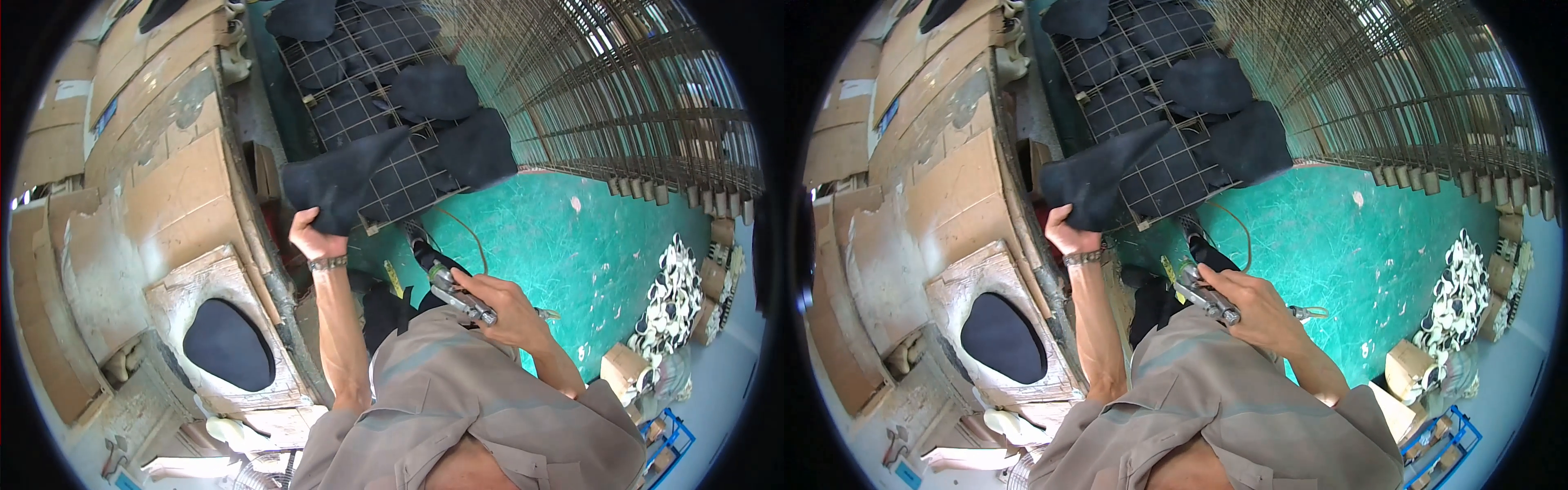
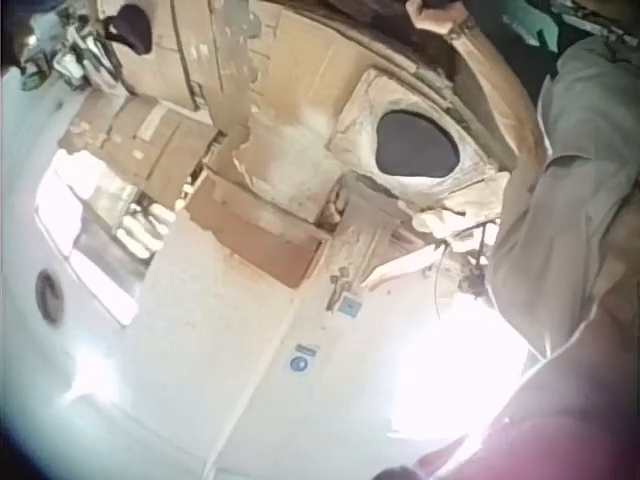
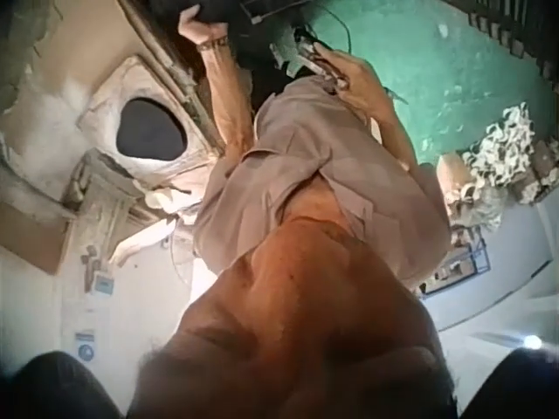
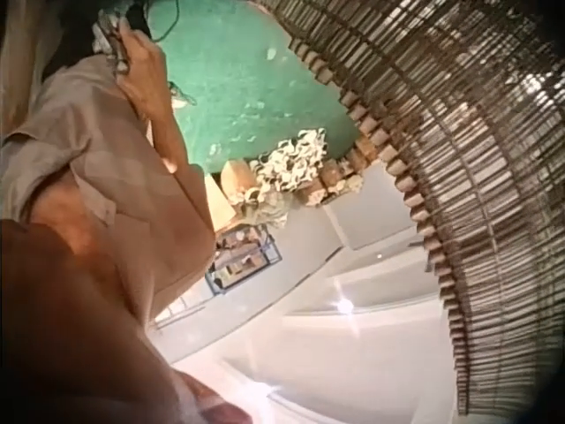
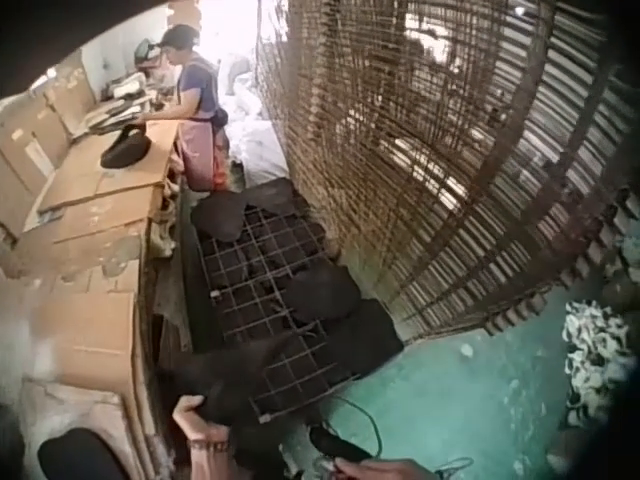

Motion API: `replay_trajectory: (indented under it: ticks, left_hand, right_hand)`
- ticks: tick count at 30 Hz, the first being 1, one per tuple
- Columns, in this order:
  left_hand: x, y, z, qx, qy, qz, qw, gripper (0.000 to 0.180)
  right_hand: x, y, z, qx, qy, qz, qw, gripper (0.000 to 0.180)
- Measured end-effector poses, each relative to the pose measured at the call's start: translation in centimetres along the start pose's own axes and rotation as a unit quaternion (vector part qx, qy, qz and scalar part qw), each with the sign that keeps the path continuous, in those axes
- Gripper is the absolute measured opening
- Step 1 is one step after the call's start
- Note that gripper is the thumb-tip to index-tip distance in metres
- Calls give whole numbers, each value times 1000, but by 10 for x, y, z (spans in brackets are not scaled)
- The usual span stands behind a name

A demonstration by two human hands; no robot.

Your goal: The recorder uses a spray gun to apply adhesive to black material components and organizes them on a rack and the floor.

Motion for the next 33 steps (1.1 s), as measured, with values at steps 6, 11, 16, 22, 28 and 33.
replay_trajectory:
  ticks: [6,11,16,22,28,33]
  left_hand:
    - [93,97,-118,-58,23,-125,990,54]
    - [72,149,-305,-307,618,-200,695,63]
    - [88,57,-288,-111,714,-114,682,53]
    - [24,-104,-356,-315,546,-98,770,39]
    - [16,-299,-536,-556,419,-118,708,23]
    - [38,-371,-508,-614,150,20,774,26]
  right_hand:
    - [-45,-9,-8,-48,-13,60,997,83]
    - [-35,-2,8,-25,-10,54,998,82]
    - [11,16,27,34,30,-26,999,82]
    - [138,16,51,203,26,-227,952,82]
    - [212,18,108,357,29,-378,853,65]
    - [250,26,139,285,3,-432,856,58]
Point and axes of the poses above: each hand's wrist, its own y-axis towards the middle knuckle, its own z-axis out of the palm, x = y × z, the point moved 6 cm from there along y, towards the middle knuckle, and after that the axes turned 5 degrees about -z, right-handed, at the moved point
